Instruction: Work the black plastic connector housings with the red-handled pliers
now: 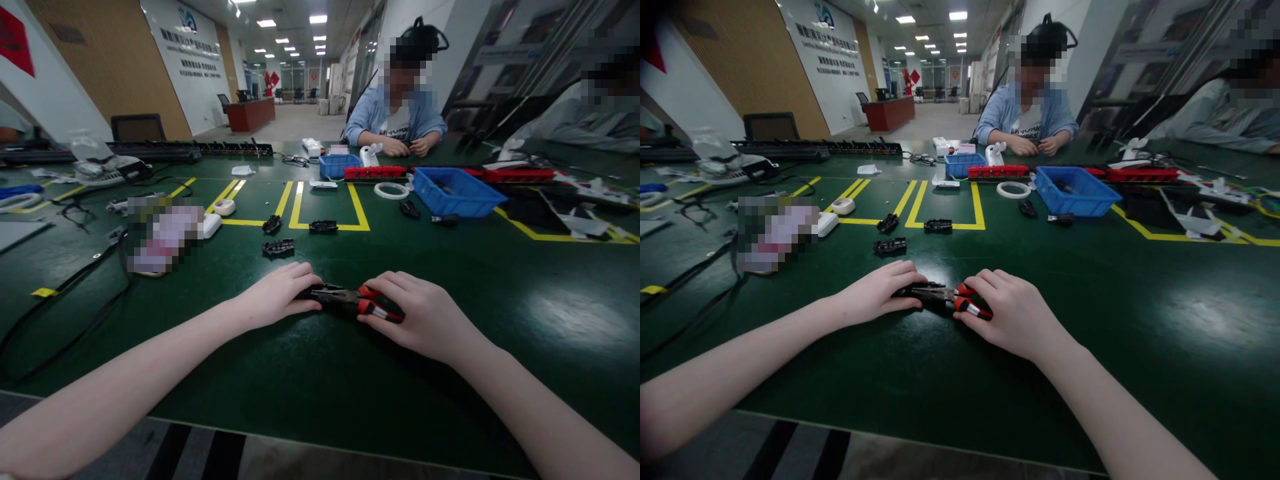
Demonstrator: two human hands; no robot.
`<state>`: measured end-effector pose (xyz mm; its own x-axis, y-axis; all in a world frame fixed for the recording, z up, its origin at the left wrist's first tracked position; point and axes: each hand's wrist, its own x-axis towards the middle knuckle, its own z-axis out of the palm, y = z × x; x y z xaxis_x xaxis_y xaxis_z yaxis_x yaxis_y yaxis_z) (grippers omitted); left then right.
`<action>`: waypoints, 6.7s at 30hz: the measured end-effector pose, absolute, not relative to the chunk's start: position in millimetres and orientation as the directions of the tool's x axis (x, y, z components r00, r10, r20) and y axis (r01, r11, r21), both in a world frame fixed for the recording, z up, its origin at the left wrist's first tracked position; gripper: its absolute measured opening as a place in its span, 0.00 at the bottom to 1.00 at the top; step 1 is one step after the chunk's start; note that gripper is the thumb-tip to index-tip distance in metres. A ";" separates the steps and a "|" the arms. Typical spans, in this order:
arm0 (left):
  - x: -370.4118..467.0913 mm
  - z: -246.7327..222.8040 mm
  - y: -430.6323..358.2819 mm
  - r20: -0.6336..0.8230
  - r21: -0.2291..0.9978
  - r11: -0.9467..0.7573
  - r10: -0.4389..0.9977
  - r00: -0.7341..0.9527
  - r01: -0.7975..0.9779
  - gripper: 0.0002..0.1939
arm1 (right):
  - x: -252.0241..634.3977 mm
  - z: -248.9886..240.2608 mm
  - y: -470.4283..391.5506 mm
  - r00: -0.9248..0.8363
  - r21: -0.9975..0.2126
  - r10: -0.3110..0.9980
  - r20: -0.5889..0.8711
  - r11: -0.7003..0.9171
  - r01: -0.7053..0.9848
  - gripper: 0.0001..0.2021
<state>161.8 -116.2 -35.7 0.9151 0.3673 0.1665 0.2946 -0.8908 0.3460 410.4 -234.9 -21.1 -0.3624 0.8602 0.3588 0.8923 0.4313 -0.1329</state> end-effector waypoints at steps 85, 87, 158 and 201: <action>163.0 -35.7 -114.4 0.038 0.351 -0.824 0.487 0.872 0.445 0.18 | 422.5 -27.0 -225.1 -0.414 -0.173 0.865 0.284 0.470 0.865 0.16; 162.8 -35.5 -114.3 0.039 0.346 -0.827 0.485 0.874 0.443 0.18 | 424.8 -26.7 -225.1 -0.416 -0.167 0.864 0.284 0.472 0.866 0.16; 162.1 -33.9 -115.3 0.033 0.356 -0.824 0.482 0.876 0.440 0.18 | 429.4 -30.1 -229.5 -0.410 -0.192 0.868 0.282 0.469 0.862 0.20; 158.9 -33.4 -117.3 0.102 0.290 -0.889 0.398 0.912 0.355 0.16 | 435.1 -33.7 -226.3 -0.211 -0.199 0.926 0.312 0.281 0.939 0.21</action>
